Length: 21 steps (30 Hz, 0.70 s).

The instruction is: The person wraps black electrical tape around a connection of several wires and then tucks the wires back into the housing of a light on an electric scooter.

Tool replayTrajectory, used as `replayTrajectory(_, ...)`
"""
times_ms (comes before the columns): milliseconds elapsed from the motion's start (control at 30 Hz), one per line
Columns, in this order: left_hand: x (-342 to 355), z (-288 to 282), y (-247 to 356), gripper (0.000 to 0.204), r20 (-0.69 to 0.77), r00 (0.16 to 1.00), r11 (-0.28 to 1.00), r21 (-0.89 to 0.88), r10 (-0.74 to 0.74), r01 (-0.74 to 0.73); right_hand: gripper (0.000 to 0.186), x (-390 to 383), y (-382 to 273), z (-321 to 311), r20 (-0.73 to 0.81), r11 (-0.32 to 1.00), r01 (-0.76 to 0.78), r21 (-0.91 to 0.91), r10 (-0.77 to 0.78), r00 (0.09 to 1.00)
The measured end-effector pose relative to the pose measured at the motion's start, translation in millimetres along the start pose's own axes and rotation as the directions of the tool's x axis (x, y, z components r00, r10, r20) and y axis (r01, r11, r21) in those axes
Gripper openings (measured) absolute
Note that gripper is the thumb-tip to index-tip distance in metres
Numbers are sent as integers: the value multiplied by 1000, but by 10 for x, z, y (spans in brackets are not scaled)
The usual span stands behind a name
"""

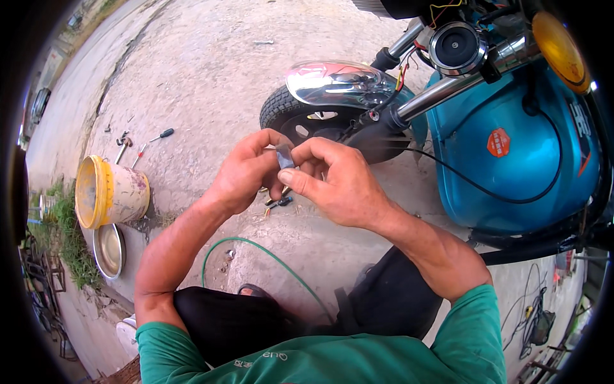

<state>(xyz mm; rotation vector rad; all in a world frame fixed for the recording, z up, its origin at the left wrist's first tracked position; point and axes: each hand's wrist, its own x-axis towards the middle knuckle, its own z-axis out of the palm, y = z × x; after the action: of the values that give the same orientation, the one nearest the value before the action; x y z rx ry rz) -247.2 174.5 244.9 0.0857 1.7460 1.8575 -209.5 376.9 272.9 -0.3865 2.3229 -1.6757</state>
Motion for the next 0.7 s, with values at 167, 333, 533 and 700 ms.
replayTrajectory(167,-82,35,-67,26,39,826,726,456,562,-516,25,71,9,-4,-54,978,7,207,5,999)
replayTrajectory(333,-197,139,63,17,6,937,854,411,348,-320,27,79,15,-6,-37,951,-25,309,38,999)
replayTrajectory(533,-134,82,-69,13,39,980,980,33,197,-198,21,35,-20,72,-39,947,-5,322,19,999)
replayTrajectory(700,-119,41,-85,12,96,984,988,-31,151,-149,19,23,-105,-17,52,990,-49,128,43,998)
